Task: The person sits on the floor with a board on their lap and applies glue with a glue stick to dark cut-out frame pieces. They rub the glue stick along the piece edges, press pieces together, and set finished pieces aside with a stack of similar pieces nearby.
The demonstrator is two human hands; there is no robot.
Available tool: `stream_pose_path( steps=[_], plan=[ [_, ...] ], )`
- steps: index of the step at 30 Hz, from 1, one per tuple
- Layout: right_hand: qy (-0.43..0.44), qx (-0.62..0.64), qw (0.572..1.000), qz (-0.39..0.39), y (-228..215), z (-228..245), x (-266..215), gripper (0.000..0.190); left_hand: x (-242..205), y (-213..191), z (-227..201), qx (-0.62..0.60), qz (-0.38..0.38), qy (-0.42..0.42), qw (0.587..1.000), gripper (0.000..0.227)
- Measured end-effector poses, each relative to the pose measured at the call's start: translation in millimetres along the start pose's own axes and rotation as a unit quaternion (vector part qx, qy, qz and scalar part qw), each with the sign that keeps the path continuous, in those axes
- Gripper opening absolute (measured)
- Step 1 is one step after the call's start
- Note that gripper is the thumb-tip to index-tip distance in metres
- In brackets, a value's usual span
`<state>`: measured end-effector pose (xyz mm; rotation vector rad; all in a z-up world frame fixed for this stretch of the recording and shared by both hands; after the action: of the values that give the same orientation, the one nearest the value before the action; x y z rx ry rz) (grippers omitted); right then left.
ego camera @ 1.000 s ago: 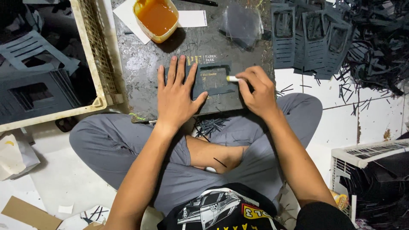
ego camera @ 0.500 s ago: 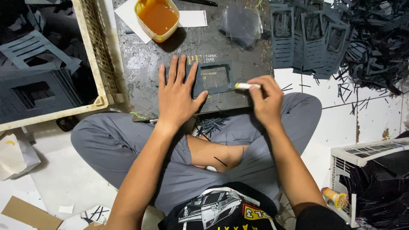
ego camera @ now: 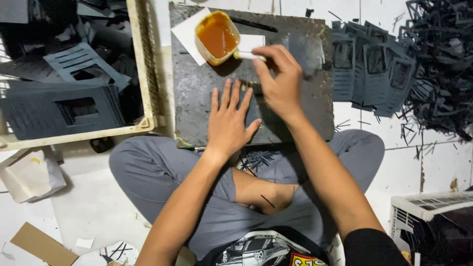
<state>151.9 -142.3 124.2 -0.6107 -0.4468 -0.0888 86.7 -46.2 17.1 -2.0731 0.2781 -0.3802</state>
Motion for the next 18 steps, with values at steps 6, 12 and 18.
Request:
stream_pose_path(
  steps=[6, 12, 18],
  plan=[
    [-0.136, -0.072, 0.988, 0.028, 48.2, 8.7, 39.1, 0.011, 1.4, -6.0, 1.3, -0.021, -0.004, -0.005, 1.000, 0.068],
    [-0.176, -0.163, 0.967, 0.084, 68.2, 2.0, 49.1, 0.006, 1.7, -5.7, 3.0, -0.023, -0.004, -0.003, 1.000, 0.060],
    [-0.060, -0.096, 0.993, 0.042, 39.3, -12.1, 48.3, 0.012, 1.4, -8.6, 4.1, -0.039, -0.002, -0.007, 0.999, 0.062]
  ],
)
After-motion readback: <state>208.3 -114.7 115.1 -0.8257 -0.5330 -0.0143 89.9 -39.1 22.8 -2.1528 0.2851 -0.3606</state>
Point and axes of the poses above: each hand's wrist, its own x-axis towards the middle knuckle, its own y-axis out of the palm, z = x × y, the point moved 10 cm from there along x, towards the middle knuckle, and after that the axes turned 6 degrees about -y, right-handed, at the moved point
